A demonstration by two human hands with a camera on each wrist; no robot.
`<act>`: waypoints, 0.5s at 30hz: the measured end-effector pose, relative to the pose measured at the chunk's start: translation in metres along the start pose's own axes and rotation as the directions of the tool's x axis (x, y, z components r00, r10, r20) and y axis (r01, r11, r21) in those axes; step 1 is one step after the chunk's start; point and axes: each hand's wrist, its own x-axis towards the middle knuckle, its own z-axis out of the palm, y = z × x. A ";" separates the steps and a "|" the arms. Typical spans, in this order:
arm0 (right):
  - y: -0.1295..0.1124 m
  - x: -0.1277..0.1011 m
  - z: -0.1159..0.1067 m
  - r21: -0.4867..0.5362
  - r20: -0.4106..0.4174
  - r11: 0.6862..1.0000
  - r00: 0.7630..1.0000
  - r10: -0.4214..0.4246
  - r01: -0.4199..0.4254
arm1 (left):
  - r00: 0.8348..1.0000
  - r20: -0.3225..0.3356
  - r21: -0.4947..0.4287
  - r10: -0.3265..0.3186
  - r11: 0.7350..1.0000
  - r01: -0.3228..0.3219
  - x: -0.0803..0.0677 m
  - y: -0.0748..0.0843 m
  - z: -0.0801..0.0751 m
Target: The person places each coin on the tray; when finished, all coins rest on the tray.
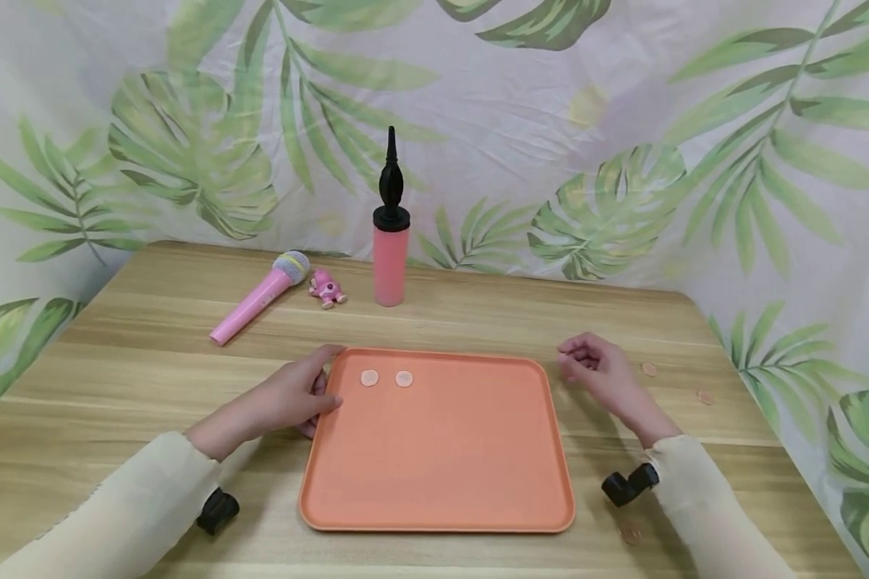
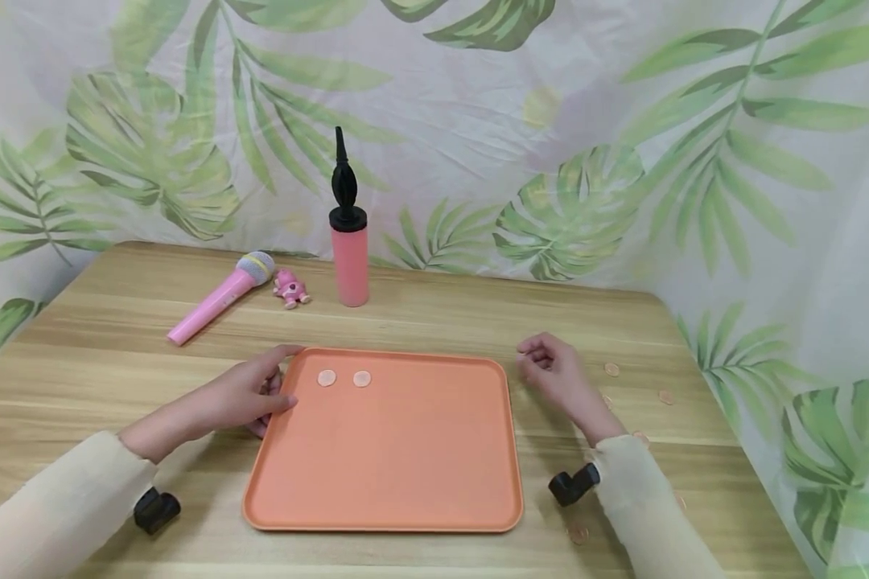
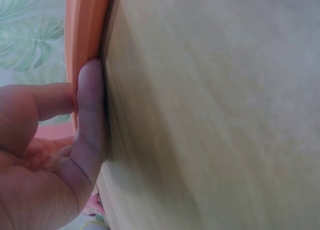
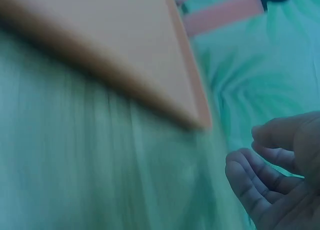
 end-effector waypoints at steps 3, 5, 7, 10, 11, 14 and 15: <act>0.013 -0.003 -0.014 -0.064 -0.031 0.997 0.999 0.038 -0.040 | 1.000 0.001 0.004 -0.001 1.000 0.001 -0.001 0.001 0.000; 0.020 -0.004 -0.021 -0.113 -0.057 0.992 0.997 0.058 -0.064 | 1.000 0.003 0.003 -0.004 1.000 0.004 -0.001 0.001 0.000; 0.026 -0.004 -0.028 -0.161 -0.080 0.982 0.993 0.083 -0.095 | 1.000 0.003 0.005 -0.009 1.000 0.009 -0.001 0.001 0.000; 0.032 -0.005 -0.037 -0.218 -0.100 0.965 0.987 0.128 -0.147 | 1.000 0.001 0.005 -0.018 1.000 0.018 0.000 0.000 0.000; 0.033 -0.005 -0.040 -0.233 -0.104 0.959 0.985 0.140 -0.161 | 1.000 0.000 0.006 -0.021 1.000 0.021 0.000 0.000 0.000; 0.035 -0.006 -0.046 -0.247 -0.100 0.948 0.978 0.181 -0.201 | 1.000 0.000 0.009 -0.021 1.000 0.021 0.001 0.000 0.000; 0.035 -0.006 -0.048 -0.249 -0.096 0.945 0.976 0.195 -0.213 | 1.000 0.001 0.010 -0.021 1.000 0.021 0.001 -0.001 0.000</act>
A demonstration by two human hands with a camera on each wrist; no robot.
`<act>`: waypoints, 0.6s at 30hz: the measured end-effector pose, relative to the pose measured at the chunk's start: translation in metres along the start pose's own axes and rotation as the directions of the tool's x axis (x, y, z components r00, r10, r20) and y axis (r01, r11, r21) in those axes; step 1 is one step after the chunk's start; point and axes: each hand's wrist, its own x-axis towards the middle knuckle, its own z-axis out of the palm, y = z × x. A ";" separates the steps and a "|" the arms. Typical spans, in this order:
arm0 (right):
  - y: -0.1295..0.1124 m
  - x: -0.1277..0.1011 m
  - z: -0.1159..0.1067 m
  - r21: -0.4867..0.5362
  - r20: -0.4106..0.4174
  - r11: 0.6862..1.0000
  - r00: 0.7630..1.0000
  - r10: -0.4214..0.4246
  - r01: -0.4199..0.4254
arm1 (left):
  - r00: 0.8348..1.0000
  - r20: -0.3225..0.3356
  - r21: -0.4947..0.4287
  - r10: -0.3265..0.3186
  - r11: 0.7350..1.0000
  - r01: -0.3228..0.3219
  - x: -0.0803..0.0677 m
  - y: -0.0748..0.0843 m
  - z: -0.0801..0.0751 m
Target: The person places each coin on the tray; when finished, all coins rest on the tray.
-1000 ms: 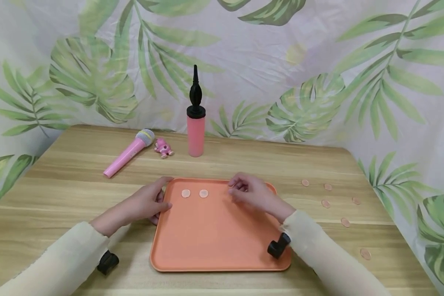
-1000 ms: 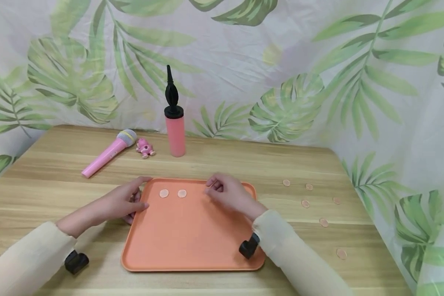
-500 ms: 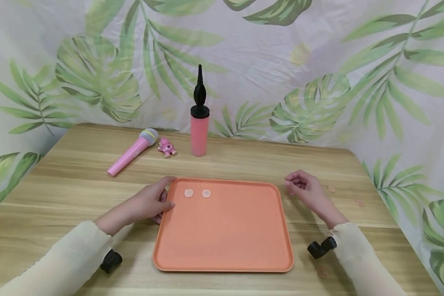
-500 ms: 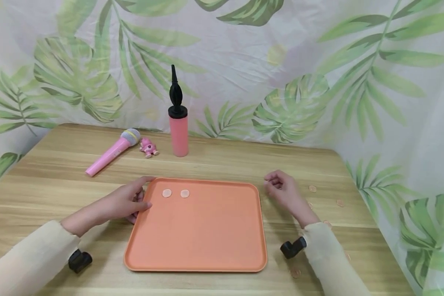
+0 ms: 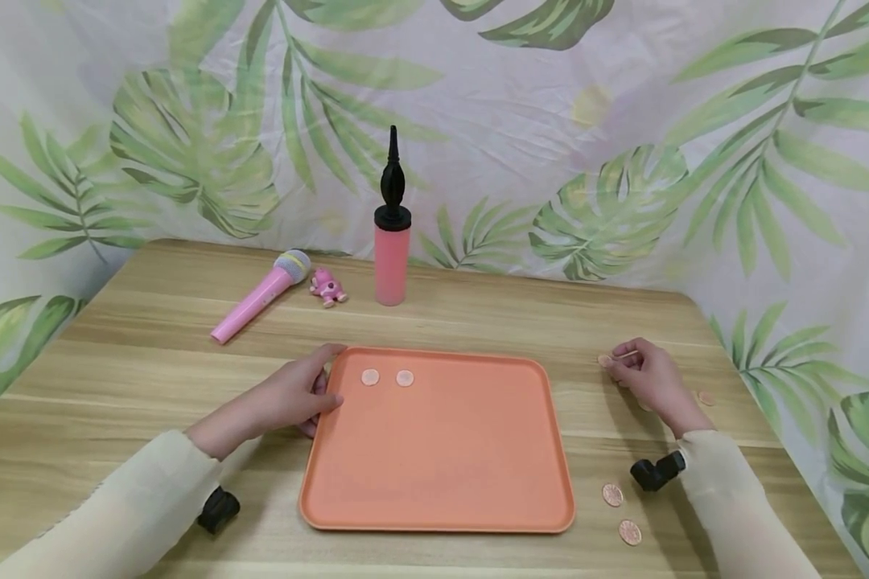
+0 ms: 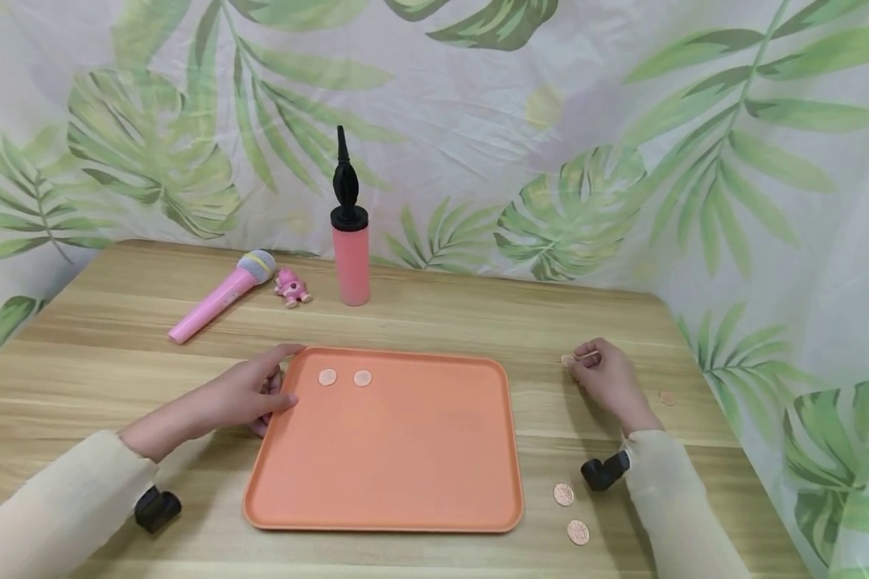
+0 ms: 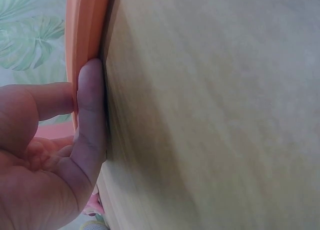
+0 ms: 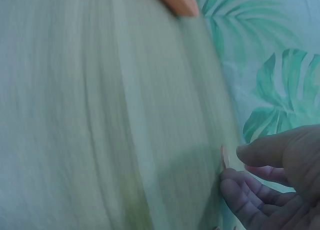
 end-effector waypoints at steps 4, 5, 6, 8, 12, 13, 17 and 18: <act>0.002 0.003 -0.003 -0.015 0.026 0.999 0.999 0.030 -0.029 | 1.000 0.001 0.004 0.003 1.000 -0.003 0.000 0.000 0.000; 0.003 0.004 -0.004 -0.026 0.029 0.999 0.999 0.031 -0.030 | 1.000 0.001 0.005 0.003 1.000 -0.003 0.000 0.000 0.000; 0.003 0.005 -0.004 -0.038 0.030 0.999 0.999 0.029 -0.028 | 1.000 0.001 0.005 0.003 1.000 -0.003 0.000 0.000 0.000; 0.003 0.007 -0.004 -0.064 0.031 0.998 0.999 0.025 -0.023 | 1.000 0.001 0.005 0.002 1.000 -0.002 0.000 0.001 0.000; 0.003 0.011 -0.002 -0.095 0.042 0.995 0.999 0.016 -0.012 | 1.000 0.005 0.001 0.001 1.000 -0.001 0.001 0.001 0.000; 0.003 0.011 -0.002 -0.100 0.045 0.995 0.999 0.016 -0.011 | 1.000 0.005 0.000 0.001 1.000 -0.001 0.001 0.001 0.000; 0.003 0.013 -0.001 -0.112 0.048 0.994 0.999 0.012 -0.006 | 1.000 0.004 -0.001 -0.004 1.000 0.004 0.000 0.000 0.001; 0.003 0.013 -0.001 -0.112 0.048 0.994 0.999 0.012 -0.006 | 1.000 0.004 0.000 -0.005 1.000 0.005 0.000 0.001 0.001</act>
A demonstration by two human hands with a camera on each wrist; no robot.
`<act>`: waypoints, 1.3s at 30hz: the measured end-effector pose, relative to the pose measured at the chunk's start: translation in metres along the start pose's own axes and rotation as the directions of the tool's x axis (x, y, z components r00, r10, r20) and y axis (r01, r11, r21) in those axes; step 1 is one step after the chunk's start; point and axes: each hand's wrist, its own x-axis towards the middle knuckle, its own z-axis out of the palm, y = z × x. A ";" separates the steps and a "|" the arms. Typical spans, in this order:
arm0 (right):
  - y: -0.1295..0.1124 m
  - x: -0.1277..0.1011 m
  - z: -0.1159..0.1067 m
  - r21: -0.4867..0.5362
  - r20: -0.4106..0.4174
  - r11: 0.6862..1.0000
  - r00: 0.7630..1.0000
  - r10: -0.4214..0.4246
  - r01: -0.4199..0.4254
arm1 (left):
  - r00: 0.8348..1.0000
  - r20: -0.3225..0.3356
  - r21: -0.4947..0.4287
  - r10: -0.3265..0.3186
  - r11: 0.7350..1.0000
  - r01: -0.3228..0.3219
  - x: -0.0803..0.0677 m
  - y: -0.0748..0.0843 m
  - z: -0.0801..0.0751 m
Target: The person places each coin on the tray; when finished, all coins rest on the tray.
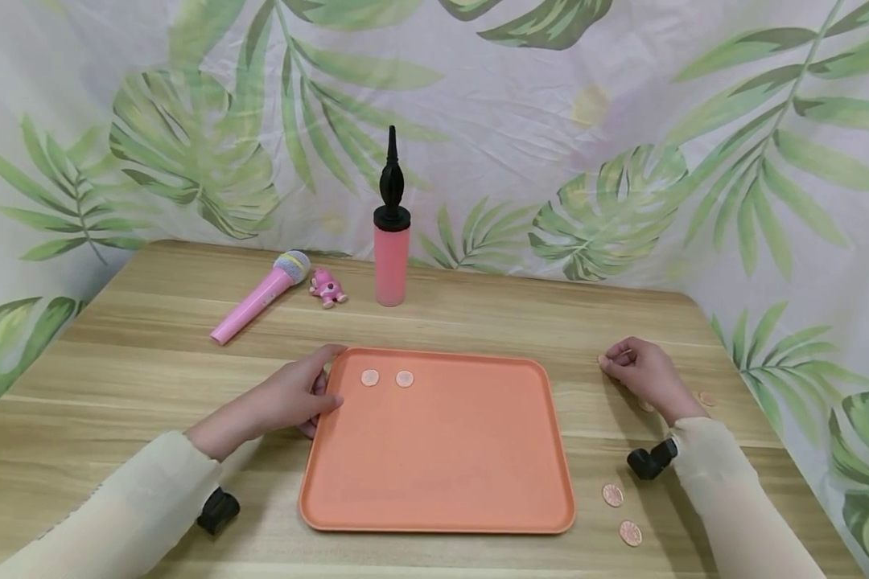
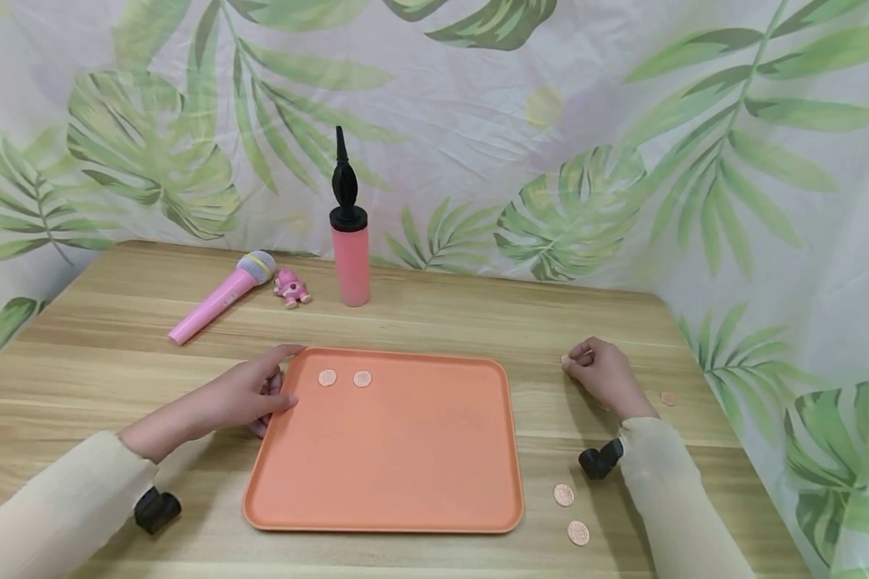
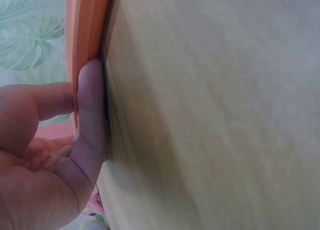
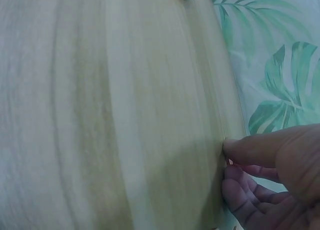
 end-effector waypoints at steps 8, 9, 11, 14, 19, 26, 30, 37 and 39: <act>0.001 0.000 0.000 -0.007 0.016 1.000 1.000 0.010 -0.010 | 1.000 -0.003 -0.005 0.003 1.000 -0.003 0.000 0.000 0.000; 0.001 0.000 0.000 -0.009 0.012 1.000 1.000 0.007 -0.007 | 1.000 -0.002 -0.010 0.003 1.000 -0.003 0.000 0.000 0.000; 0.001 0.000 0.001 -0.012 -0.002 1.000 1.000 -0.009 0.009 | 1.000 0.000 -0.018 0.002 1.000 -0.002 0.000 -0.001 0.000; 0.001 -0.001 0.001 -0.008 -0.019 0.999 0.999 -0.042 0.042 | 1.000 0.001 -0.022 0.000 1.000 0.000 0.001 -0.002 0.001; 0.000 -0.002 0.001 0.015 -0.034 0.997 0.996 -0.081 0.081 | 1.000 0.000 -0.013 0.000 1.000 0.000 0.002 -0.002 0.001; 0.000 -0.003 0.000 0.084 -0.004 0.994 0.997 -0.071 0.071 | 1.000 0.007 -0.017 0.002 1.000 -0.002 0.001 -0.001 0.000; 0.001 -0.004 0.001 0.131 -0.005 0.989 0.998 -0.064 0.065 | 1.000 0.006 -0.017 0.001 1.000 -0.001 0.001 0.000 0.000; -0.002 -0.004 0.007 0.308 0.060 0.951 0.997 -0.043 0.023 | 1.000 0.007 -0.021 0.006 1.000 -0.006 0.000 0.000 0.000; -0.009 -0.005 0.010 0.361 0.086 0.932 0.995 -0.049 0.015 | 1.000 0.007 -0.022 0.006 1.000 -0.006 0.000 0.000 0.000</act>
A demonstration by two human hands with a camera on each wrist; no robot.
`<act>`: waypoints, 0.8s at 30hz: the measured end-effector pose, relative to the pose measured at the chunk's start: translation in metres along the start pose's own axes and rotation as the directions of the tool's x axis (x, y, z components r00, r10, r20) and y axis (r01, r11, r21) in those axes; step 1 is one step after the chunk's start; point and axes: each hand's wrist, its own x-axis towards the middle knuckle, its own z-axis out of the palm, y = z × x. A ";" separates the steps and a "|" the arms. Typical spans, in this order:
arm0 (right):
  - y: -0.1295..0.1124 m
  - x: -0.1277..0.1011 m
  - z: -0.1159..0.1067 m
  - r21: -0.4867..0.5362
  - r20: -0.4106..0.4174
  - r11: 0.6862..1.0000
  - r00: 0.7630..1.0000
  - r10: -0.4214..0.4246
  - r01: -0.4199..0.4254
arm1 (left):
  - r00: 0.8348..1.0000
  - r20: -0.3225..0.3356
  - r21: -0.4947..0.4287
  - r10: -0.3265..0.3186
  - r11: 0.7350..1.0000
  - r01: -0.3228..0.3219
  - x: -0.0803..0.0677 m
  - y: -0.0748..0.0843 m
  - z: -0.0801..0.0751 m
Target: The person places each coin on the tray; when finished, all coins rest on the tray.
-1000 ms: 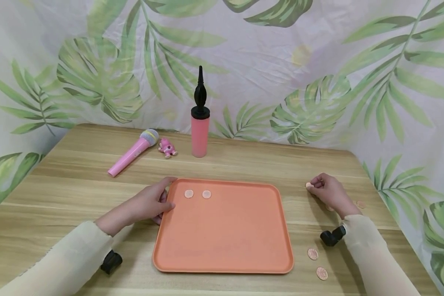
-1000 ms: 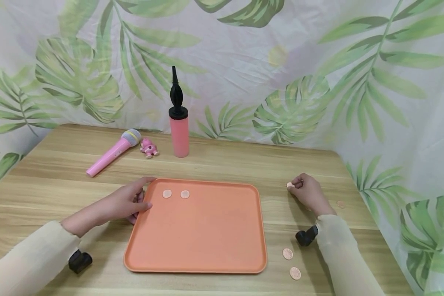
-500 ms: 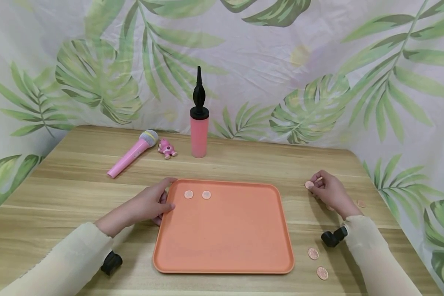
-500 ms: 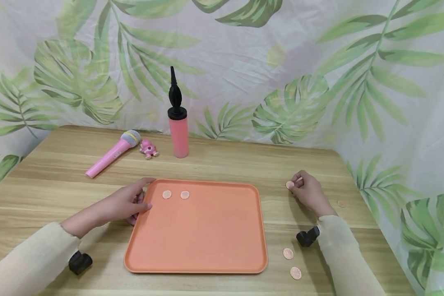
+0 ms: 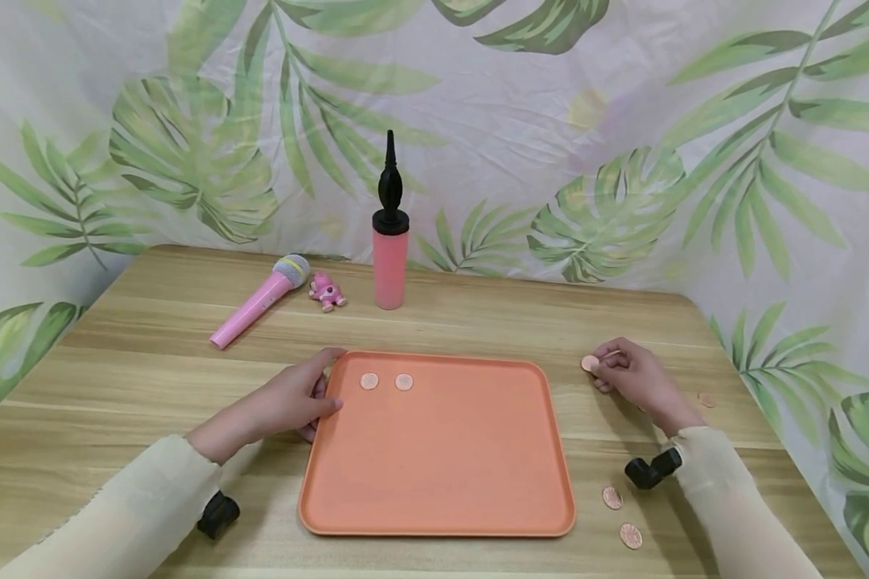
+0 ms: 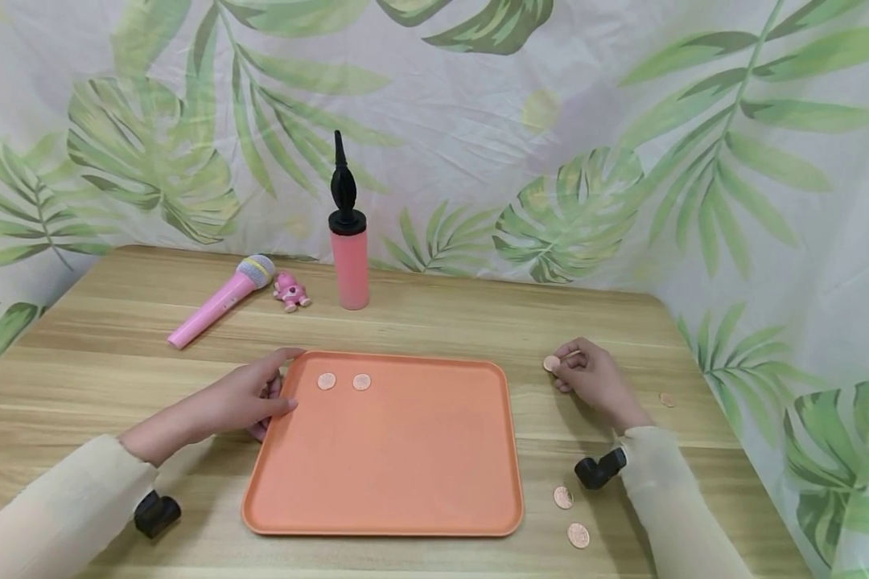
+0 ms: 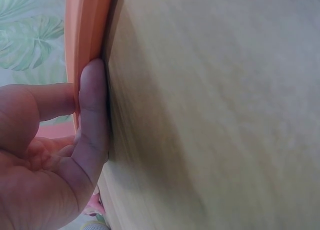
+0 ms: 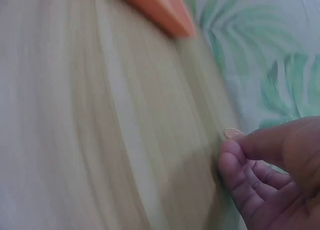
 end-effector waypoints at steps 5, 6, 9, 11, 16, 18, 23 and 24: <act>-0.018 -0.002 0.018 0.130 0.042 0.990 0.997 -0.066 0.060 | 1.000 0.000 -0.003 0.004 1.000 -0.004 0.000 -0.001 0.000; -0.022 -0.002 0.022 0.151 0.049 0.986 0.995 -0.084 0.076 | 1.000 -0.001 -0.001 0.005 1.000 -0.005 0.000 -0.001 0.000; -0.033 -0.003 0.033 0.201 0.081 0.974 0.989 -0.127 0.108 | 1.000 -0.003 0.007 0.010 1.000 -0.010 0.000 -0.002 0.000; -0.039 -0.002 0.041 0.230 0.114 0.967 0.983 -0.143 0.114 | 1.000 -0.006 0.013 0.012 1.000 -0.012 -0.001 -0.003 0.000; -0.049 0.003 0.065 0.270 0.186 0.959 0.973 -0.137 0.084 | 1.000 -0.010 0.022 0.011 1.000 -0.011 0.000 -0.002 0.000; -0.052 0.005 0.074 0.274 0.202 0.959 0.970 -0.132 0.074 | 1.000 -0.008 0.021 0.010 1.000 -0.010 0.000 -0.002 0.000; -0.058 0.008 0.096 0.272 0.242 0.960 0.960 -0.143 0.074 | 1.000 -0.006 0.011 0.007 1.000 -0.007 0.001 -0.003 0.001; -0.059 0.008 0.100 0.268 0.249 0.961 0.958 -0.144 0.075 | 1.000 -0.004 0.008 0.007 1.000 -0.007 0.001 -0.003 0.001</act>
